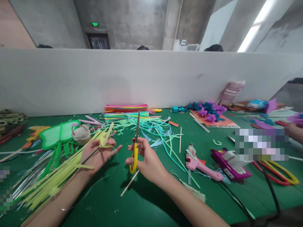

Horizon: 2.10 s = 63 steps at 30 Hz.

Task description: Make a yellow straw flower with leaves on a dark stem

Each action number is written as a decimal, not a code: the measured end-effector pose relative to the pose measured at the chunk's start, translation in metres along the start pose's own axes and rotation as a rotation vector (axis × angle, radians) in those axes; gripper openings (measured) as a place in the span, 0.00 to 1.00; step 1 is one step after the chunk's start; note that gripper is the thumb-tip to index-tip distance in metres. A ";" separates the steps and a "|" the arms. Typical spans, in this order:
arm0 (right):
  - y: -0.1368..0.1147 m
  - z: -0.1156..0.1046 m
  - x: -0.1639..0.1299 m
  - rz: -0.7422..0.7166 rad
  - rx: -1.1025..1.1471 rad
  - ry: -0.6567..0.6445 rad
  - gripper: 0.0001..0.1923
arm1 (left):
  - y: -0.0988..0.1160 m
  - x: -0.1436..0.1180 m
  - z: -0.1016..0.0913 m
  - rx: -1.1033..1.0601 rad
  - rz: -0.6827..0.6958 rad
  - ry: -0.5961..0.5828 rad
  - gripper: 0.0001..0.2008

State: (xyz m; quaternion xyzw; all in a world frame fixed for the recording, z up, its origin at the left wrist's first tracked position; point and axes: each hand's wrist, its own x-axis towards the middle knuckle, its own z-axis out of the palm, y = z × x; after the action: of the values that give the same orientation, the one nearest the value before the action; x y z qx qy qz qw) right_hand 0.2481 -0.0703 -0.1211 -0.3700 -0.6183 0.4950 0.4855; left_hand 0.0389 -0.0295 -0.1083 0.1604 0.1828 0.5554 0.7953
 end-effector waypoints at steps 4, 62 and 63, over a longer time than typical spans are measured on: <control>-0.001 -0.006 0.000 -0.036 -0.118 -0.103 0.40 | 0.001 0.002 0.001 0.010 0.006 0.065 0.13; 0.008 -0.042 0.016 -0.639 -1.610 -0.053 0.12 | -0.029 0.001 -0.016 0.142 -0.250 0.060 0.16; 0.008 -0.043 0.018 -0.660 -1.637 -0.062 0.11 | -0.028 -0.001 -0.016 0.124 -0.264 0.017 0.17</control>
State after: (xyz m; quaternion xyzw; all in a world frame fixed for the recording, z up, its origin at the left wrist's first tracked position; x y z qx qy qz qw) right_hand 0.2847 -0.0404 -0.1226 -0.3906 -0.8670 -0.2588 0.1694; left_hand 0.0543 -0.0385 -0.1349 0.1792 0.2430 0.4350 0.8483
